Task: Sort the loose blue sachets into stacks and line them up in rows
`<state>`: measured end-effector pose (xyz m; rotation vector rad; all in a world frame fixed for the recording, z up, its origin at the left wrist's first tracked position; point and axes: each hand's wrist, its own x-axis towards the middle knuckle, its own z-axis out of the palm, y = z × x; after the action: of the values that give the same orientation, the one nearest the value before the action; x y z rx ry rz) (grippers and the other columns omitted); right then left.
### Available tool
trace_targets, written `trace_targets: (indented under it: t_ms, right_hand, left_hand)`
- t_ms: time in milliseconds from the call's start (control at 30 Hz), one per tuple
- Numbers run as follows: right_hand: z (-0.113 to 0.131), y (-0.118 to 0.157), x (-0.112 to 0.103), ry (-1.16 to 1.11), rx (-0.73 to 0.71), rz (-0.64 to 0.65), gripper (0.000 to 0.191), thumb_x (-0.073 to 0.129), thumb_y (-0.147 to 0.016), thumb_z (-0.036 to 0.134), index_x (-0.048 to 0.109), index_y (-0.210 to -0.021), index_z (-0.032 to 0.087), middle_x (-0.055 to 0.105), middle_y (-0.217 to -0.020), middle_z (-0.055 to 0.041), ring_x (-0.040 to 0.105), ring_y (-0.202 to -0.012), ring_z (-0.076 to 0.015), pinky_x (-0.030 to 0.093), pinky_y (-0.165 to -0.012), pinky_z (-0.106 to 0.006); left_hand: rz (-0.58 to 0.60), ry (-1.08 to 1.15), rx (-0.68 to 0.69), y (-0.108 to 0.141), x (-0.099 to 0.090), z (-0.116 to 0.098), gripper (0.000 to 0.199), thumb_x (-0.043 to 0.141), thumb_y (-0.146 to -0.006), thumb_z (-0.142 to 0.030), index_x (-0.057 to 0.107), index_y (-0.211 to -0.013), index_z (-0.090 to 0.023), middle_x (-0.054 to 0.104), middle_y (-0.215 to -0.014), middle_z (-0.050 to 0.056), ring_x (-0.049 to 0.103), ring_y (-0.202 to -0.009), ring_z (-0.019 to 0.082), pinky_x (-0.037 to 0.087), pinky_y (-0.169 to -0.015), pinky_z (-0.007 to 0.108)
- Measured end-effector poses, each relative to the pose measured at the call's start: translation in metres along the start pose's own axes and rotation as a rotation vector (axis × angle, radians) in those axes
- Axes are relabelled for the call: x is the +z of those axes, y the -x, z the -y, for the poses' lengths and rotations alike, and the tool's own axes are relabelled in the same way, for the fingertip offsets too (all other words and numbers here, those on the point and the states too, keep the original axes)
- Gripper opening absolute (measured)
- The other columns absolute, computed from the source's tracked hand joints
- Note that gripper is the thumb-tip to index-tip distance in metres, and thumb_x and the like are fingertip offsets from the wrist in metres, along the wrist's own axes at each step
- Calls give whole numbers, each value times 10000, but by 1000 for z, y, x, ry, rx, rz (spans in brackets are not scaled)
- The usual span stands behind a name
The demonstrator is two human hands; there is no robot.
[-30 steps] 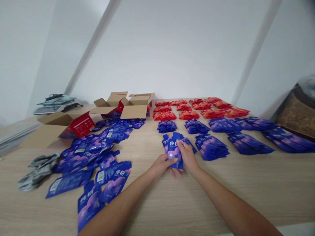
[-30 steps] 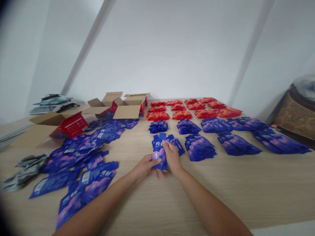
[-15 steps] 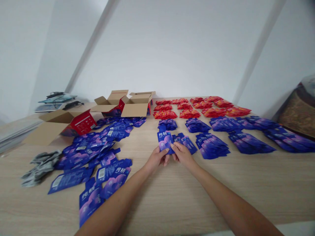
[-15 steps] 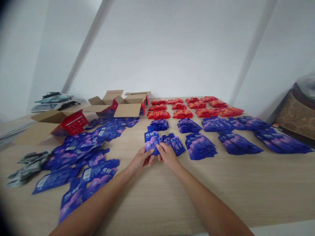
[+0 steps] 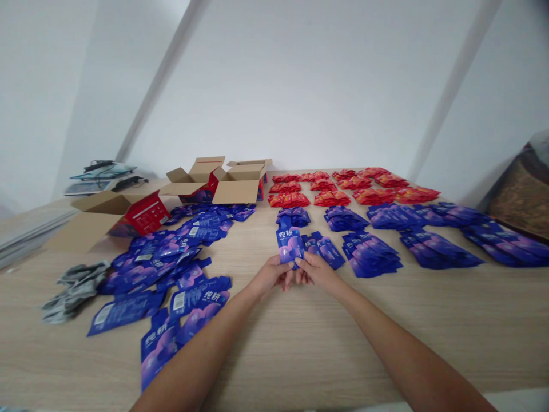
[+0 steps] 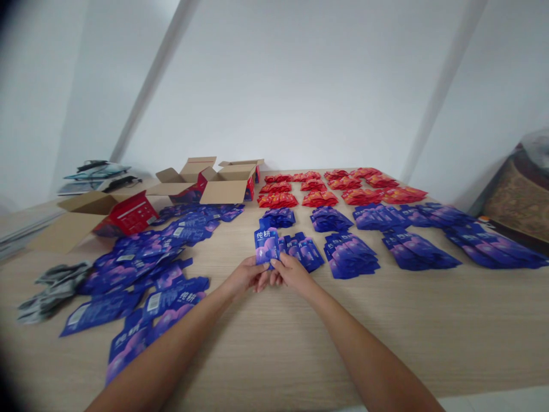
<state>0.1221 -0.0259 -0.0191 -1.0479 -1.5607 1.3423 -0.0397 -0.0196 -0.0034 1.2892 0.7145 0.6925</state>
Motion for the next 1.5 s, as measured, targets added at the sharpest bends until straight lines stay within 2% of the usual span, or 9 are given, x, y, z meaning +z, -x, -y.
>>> trace_targets:
  t_ms: [167, 300, 467, 567, 700, 867, 1067, 1300, 1500]
  right_hand:
    - [1, 2, -6, 271, -24, -120, 382, 452, -845, 524, 474, -611, 223, 484, -356, 74, 421, -330, -97, 318, -412, -219]
    - [4, 4, -15, 648, -132, -290, 506, 432, -866, 535, 420, -463, 228, 492, -388, 18, 460, -403, -125, 302, -476, -255]
    - [10, 9, -18, 1002, -179, -441, 375, 350, -932, 419, 584, -712, 224, 623, -622, -47, 566, -601, -188, 360, -582, -288]
    - [10, 11, -9, 1058, -327, -334, 284, 368, -931, 309, 629, -934, 195, 677, -934, -100, 589, -930, -230, 419, -812, -340]
    - [-1, 11, 3, 1117, -417, -95, 394, 405, -915, 270, 492, -1297, 241, 485, -1387, -71, 354, -1311, -256, 236, -1073, -484]
    - [-12, 13, 3, 1200, -340, 28, 448, 345, -932, 246, 412, -1375, 248, 349, -1487, -53, 228, -1390, -278, 135, -1095, -569]
    - [-10, 13, 2, 1234, -331, 13, 441, 352, -945, 308, 404, -1381, 261, 340, -1492, -48, 222, -1394, -265, 100, -1109, -560]
    - [-16, 11, 3, 1253, -302, -4, 450, 334, -949, 380, 408, -1376, 260, 328, -1500, -33, 224, -1390, -252, 88, -1115, -537]
    - [-14, 11, 5, 1263, -284, -6, 455, 358, -938, 381, 419, -1371, 253, 329, -1499, -42, 213, -1393, -257, 102, -1115, -528]
  left_hand:
    - [-105, -40, -106, 1, 0, 4, 438, 613, -699, -592, 424, -654, -199, 316, -297, -120, 361, -239, 93, 241, -295, 179]
    - [-101, -82, -179, 1, -4, 2, 476, 612, -672, -635, 418, -636, -202, 303, -284, -122, 341, -237, 86, 235, -289, 172]
    - [-31, -283, -304, 1, -14, 3, 562, 440, -748, -705, 553, -719, -155, 418, -327, -69, 395, -262, 101, 269, -301, 185]
    - [-140, -502, -312, 0, -19, 5, 618, 316, -813, -687, 560, -638, -148, 426, -322, -41, 407, -261, 108, 276, -323, 196]
    - [-291, -864, -242, 1, -23, 0, 568, 298, -880, -544, 546, -536, -166, 455, -344, -8, 443, -293, 132, 336, -401, 234]
    - [-405, -1361, -202, 13, -36, -27, 440, 349, -896, -438, 641, -730, -155, 682, -700, 115, 649, -670, 221, 436, -643, 289]
    - [-498, -1680, -181, 70, -60, -54, 431, 324, -924, -441, 600, -1052, -135, 668, -1024, 159, 610, -996, 263, 434, -850, 358]
    - [-746, -1844, -320, 158, -62, 6, 619, 385, -874, -525, 389, -1385, -177, 352, -1460, 157, 257, -1349, 386, 285, -977, 622]
    - [-715, -1759, -198, 137, -87, 27, 587, 317, -901, -523, 329, -1422, -254, 283, -1506, 83, 147, -1396, 359, 258, -997, 639]
